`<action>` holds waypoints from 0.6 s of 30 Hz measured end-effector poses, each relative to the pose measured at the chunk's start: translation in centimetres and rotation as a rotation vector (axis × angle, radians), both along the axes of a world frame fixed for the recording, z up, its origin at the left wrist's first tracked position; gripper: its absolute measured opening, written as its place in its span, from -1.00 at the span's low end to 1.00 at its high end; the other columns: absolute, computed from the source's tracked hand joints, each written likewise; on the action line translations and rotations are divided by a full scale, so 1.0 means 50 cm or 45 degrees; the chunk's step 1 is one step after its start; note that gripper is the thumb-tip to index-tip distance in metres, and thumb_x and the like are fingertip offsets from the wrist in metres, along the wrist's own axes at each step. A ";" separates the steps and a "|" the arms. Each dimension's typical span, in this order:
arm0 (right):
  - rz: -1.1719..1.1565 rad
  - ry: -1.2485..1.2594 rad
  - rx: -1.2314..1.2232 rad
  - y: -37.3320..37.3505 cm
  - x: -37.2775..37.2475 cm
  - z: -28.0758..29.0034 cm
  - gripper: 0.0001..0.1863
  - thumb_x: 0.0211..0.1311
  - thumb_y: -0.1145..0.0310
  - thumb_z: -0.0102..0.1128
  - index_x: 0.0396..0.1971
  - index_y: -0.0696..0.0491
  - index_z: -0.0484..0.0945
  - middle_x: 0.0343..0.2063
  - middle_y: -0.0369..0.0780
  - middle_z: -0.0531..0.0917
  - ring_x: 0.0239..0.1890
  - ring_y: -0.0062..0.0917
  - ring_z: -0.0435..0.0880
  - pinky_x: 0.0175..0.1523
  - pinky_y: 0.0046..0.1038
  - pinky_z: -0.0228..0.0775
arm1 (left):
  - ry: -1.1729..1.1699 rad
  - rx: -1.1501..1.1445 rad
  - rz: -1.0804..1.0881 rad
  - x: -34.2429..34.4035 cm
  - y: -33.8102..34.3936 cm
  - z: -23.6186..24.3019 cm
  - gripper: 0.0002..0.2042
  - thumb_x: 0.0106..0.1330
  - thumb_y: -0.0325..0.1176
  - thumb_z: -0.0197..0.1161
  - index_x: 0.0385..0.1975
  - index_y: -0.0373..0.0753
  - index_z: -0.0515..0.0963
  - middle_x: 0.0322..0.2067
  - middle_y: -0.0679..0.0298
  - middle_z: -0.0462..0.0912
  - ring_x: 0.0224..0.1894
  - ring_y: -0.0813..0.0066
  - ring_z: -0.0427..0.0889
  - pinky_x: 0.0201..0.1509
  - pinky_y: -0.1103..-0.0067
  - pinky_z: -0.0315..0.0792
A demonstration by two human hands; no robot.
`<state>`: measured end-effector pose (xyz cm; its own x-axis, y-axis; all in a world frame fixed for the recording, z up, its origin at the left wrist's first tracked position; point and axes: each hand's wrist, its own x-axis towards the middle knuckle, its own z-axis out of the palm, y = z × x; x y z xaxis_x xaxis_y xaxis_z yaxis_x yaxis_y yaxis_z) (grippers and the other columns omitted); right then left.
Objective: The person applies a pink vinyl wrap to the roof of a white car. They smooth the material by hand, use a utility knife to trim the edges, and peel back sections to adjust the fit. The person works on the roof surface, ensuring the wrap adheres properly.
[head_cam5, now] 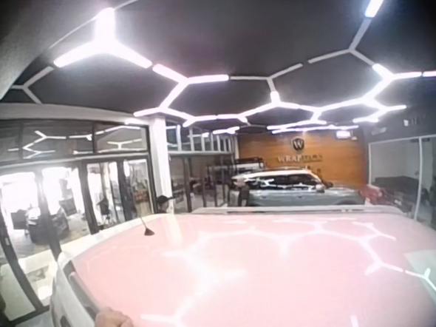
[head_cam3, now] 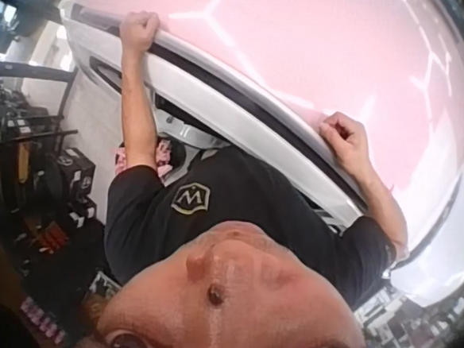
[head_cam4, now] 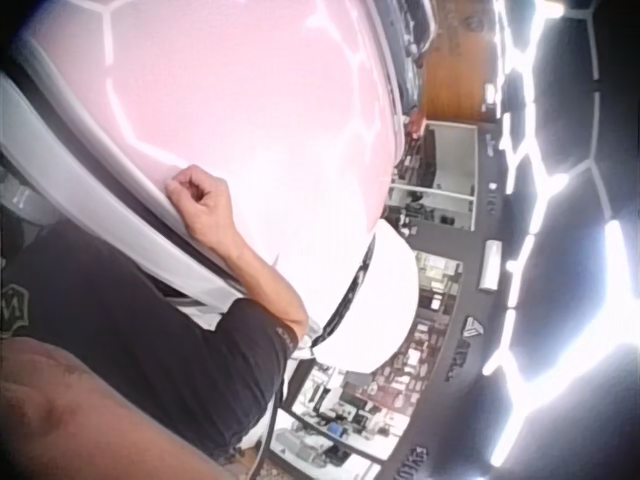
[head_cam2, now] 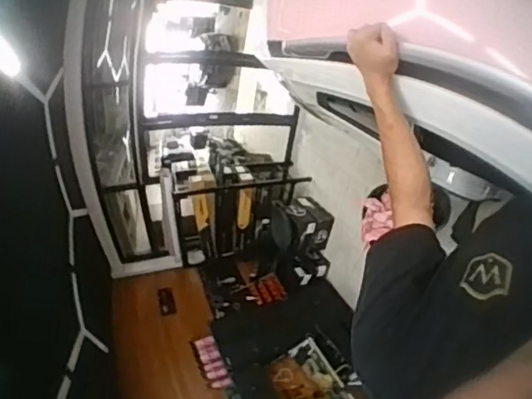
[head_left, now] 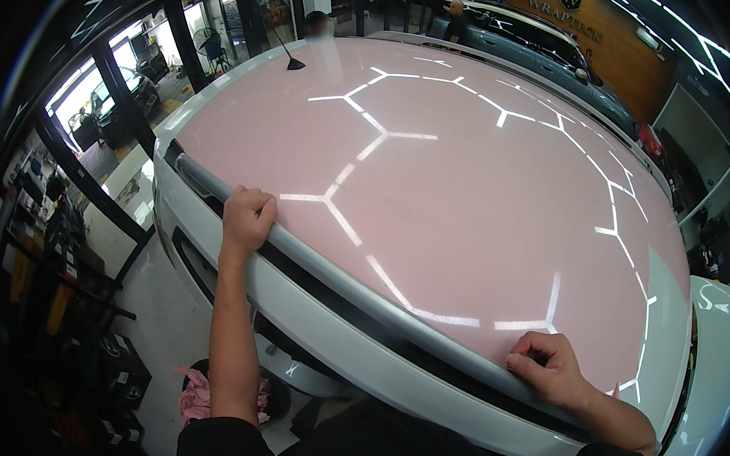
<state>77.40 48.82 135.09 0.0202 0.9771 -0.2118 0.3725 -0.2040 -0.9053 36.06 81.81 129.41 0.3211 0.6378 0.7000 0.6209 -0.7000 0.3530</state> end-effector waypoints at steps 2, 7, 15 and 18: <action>-0.001 0.018 -0.004 0.000 0.001 -0.002 -0.83 0.33 0.32 0.32 -0.36 0.12 0.66 -0.62 -0.43 0.56 -0.55 -0.82 0.39 -0.45 -0.63 0.19 | 0.018 -0.005 -0.003 -0.003 0.002 0.000 -0.74 0.19 -0.32 0.16 -0.69 -0.32 0.48 -0.70 0.13 0.42 -0.59 0.11 0.36 -0.31 0.34 0.27; 0.015 0.037 -0.001 0.002 0.002 -0.002 -0.83 0.35 0.32 0.31 -0.35 0.13 0.65 -0.61 -0.43 0.56 -0.55 -0.83 0.39 -0.45 -0.64 0.19 | 0.042 -0.014 -0.012 -0.006 0.005 0.000 -0.75 0.19 -0.32 0.16 -0.69 -0.31 0.49 -0.69 0.13 0.44 -0.59 0.12 0.36 -0.31 0.36 0.26; 0.023 0.040 -0.006 0.002 0.004 -0.003 -0.81 0.36 0.31 0.31 -0.34 0.13 0.65 -0.59 -0.43 0.57 -0.54 -0.83 0.39 -0.44 -0.65 0.18 | 0.037 -0.017 -0.005 -0.003 0.004 0.001 -0.74 0.19 -0.32 0.15 -0.69 -0.31 0.48 -0.69 0.13 0.44 -0.59 0.13 0.34 -0.32 0.35 0.25; 0.014 0.045 -0.023 0.004 0.000 0.004 -0.81 0.37 0.30 0.30 -0.34 0.13 0.66 -0.59 -0.44 0.56 -0.54 -0.84 0.39 -0.44 -0.65 0.18 | 0.040 -0.018 0.000 -0.005 0.004 0.001 -0.74 0.19 -0.31 0.15 -0.69 -0.31 0.47 -0.69 0.13 0.44 -0.58 0.13 0.34 -0.32 0.35 0.25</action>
<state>77.39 49.03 135.29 0.0019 0.9732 -0.2300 0.3430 -0.2166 -0.9140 35.84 82.00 129.48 0.3430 0.6477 0.6804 0.6317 -0.6951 0.3432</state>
